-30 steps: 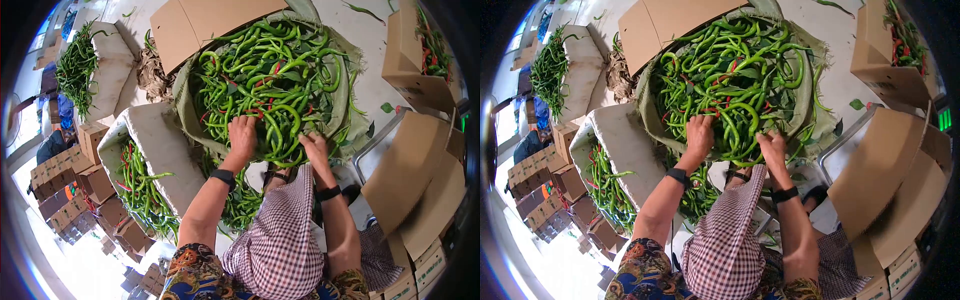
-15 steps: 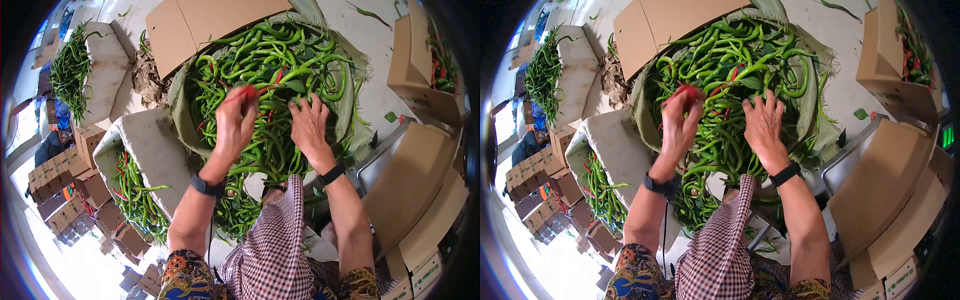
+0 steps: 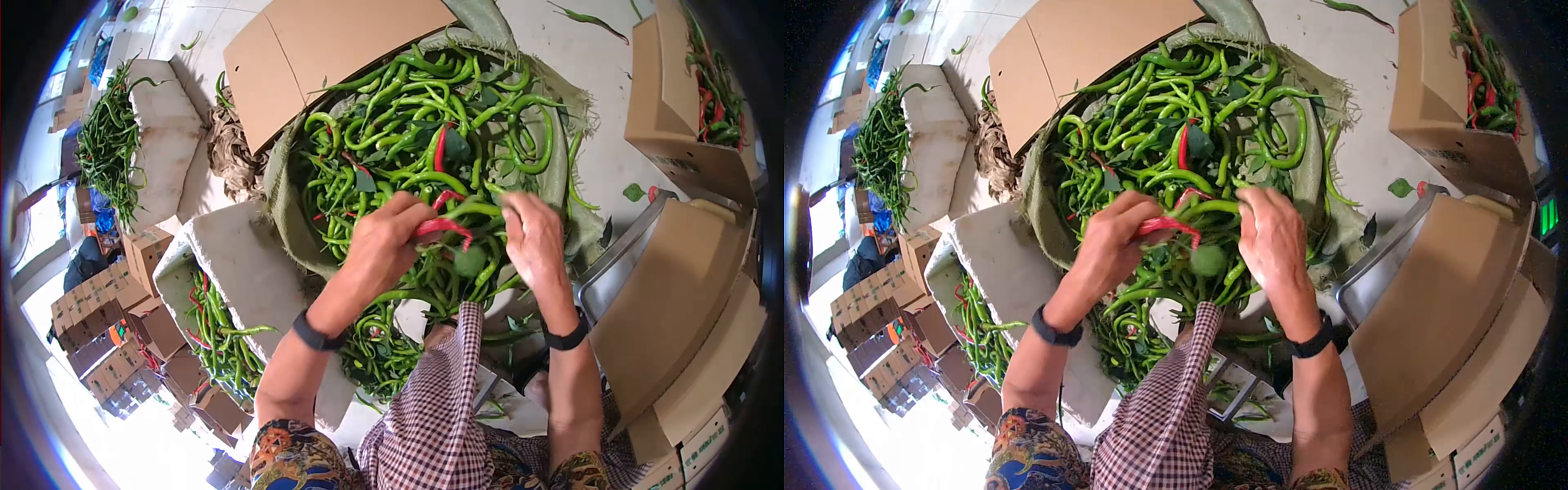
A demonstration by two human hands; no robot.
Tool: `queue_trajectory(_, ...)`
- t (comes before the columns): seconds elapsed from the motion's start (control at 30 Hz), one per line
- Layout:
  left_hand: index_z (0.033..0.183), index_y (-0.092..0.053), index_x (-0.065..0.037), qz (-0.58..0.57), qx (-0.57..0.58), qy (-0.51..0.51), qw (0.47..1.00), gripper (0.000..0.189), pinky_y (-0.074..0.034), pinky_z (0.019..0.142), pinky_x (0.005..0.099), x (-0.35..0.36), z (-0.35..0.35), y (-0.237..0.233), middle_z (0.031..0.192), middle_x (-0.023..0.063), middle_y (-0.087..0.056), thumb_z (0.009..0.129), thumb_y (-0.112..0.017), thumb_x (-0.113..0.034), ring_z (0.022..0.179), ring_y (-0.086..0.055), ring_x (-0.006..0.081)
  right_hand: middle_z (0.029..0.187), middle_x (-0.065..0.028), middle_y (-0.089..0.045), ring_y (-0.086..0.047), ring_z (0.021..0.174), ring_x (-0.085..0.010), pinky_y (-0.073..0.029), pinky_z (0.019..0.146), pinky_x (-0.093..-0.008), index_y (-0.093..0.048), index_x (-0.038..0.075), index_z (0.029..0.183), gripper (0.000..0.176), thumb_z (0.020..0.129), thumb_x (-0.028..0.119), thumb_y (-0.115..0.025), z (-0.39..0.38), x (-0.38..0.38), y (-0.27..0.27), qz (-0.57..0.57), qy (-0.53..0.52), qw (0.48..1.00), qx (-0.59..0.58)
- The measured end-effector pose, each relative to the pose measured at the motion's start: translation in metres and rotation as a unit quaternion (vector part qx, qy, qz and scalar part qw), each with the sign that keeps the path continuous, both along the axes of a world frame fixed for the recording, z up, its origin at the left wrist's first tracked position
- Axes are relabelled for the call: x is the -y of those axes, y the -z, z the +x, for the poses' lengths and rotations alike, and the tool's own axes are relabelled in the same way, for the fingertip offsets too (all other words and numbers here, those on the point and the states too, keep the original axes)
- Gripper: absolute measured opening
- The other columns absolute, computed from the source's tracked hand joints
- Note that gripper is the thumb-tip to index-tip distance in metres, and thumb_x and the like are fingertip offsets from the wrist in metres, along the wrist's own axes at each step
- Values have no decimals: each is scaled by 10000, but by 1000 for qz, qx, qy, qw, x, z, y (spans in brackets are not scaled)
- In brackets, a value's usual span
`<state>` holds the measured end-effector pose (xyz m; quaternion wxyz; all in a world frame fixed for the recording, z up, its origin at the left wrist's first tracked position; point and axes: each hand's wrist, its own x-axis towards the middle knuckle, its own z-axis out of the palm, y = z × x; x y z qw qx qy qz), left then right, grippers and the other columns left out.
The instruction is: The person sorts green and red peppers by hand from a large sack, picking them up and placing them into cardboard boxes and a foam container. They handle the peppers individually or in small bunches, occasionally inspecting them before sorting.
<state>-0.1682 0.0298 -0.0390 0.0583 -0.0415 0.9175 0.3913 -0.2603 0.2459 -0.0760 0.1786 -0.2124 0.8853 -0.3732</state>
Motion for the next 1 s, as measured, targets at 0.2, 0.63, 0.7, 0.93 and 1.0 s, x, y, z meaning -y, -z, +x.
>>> queue_trajectory(0.2,807,-640,-5,36,5,-173,984,196,-407,547,302,7,25,-47,698,84,-549,718,-791,-91,587,-501,217,843,-174,-648,-617,804,-369,-486,740,-445,-656,38,914,143,846,162,-632,-30,67,42,-31,25,998,-42)
queue_trajectory(0.63,970,-675,-6,103,-50,-235,965,160,-397,606,202,2,56,-29,757,-37,-597,840,-719,-89,658,-494,46,960,-68,-663,-606,891,-120,-470,802,-289,-617,37,1058,447,828,407,-718,-32,104,100,-4,-127,927,353)
queue_trajectory(0.7,986,-674,-1,160,4,-309,937,192,-413,599,222,0,58,-37,764,-13,-611,828,-732,-92,647,-503,65,1188,-76,-627,-585,1078,-264,-403,984,-422,-595,24,1121,530,814,441,-711,-36,91,70,-201,-73,846,489)
queue_trajectory(0.93,951,-651,-24,427,146,-425,785,195,-232,437,200,6,66,-37,607,-67,-487,874,-702,-197,486,-336,14,935,-53,-614,-576,956,-163,-427,930,-325,-578,13,1124,291,992,260,-499,-59,33,-18,-342,41,846,408)
queue_trajectory(1.0,947,-651,-29,429,135,-435,780,192,-231,435,200,2,60,-36,618,-66,-496,877,-700,-201,485,-334,13,934,-64,-621,-580,961,-170,-423,937,-332,-579,10,1120,292,988,259,-501,-52,25,-40,-323,96,886,319)
